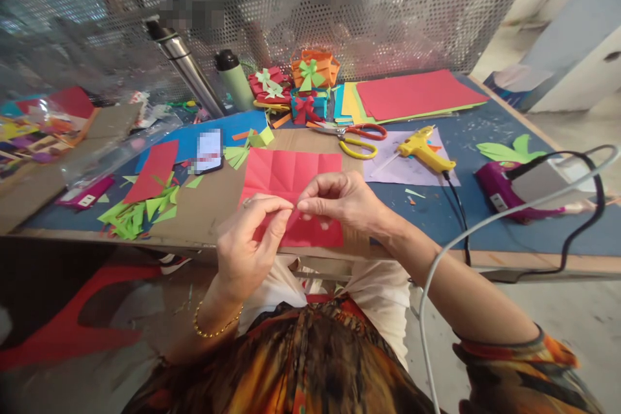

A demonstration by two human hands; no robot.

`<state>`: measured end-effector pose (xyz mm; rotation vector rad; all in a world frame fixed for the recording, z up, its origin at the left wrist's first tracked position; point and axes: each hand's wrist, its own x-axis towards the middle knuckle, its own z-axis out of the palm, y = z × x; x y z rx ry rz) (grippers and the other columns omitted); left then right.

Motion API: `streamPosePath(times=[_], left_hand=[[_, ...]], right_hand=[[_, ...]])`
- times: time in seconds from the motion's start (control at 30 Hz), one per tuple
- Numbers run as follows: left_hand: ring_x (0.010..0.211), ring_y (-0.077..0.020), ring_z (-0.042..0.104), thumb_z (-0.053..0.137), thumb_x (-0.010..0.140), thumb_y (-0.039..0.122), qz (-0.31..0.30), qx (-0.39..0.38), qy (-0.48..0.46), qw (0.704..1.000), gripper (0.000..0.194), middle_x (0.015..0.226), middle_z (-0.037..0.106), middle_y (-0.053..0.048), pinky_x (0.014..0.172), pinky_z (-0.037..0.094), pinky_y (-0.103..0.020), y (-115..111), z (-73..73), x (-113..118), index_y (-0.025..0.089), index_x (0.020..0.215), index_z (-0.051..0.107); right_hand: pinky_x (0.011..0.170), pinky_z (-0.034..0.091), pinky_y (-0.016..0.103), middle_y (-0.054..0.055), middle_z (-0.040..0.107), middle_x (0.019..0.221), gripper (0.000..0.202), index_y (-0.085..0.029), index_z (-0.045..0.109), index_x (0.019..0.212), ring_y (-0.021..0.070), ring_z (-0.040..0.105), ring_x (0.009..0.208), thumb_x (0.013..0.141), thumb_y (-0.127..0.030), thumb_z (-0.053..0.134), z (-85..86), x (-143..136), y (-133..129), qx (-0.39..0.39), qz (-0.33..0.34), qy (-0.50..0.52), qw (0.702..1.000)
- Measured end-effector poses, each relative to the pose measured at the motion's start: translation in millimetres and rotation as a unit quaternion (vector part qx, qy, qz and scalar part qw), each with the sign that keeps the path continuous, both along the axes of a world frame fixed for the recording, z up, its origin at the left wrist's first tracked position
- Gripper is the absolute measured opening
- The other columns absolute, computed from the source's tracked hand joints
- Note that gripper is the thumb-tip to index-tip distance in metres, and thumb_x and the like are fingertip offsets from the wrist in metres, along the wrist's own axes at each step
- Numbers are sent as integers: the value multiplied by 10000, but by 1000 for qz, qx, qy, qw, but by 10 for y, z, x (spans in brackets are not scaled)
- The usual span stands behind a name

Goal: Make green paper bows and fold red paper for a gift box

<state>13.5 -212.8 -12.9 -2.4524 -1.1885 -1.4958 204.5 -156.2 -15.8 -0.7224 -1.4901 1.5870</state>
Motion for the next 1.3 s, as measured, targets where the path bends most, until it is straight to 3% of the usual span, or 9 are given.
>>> streamPosePath(times=[0.4,0.67,1.0,1.3], left_hand=[[815,-152,709,633,1028,137,14,30,20,999,75,896,765,-23,774,557,-292,16,1,30,196,1006,674],[789,-147,689,604,1027,130,-21,41,72,996,132,834,733,16,805,509,-310,67,73,-38,230,947,634],[747,-145,634,600,983,61,13,48,57,997,177,817,703,28,781,501,-315,84,48,-44,236,959,596],[849,-139,705,617,1040,137,-36,7,34,999,86,932,777,-2,823,546,-295,43,29,-43,216,1046,650]], right_hand=[[420,431,200,-36,635,569,428,-160,748,746,66,537,440,651,-511,975,-7,-2,5,-5,5,2,1000],[433,447,207,-17,676,611,432,-161,752,742,67,535,457,642,-515,979,-39,-1,10,-2,21,-9,1000],[424,435,202,-9,696,625,407,-162,747,737,59,535,447,685,-506,957,-23,-5,9,3,17,-3,1000],[411,434,198,-9,703,615,372,-163,767,744,62,543,427,669,-460,977,-4,2,1,-17,25,13,999]])
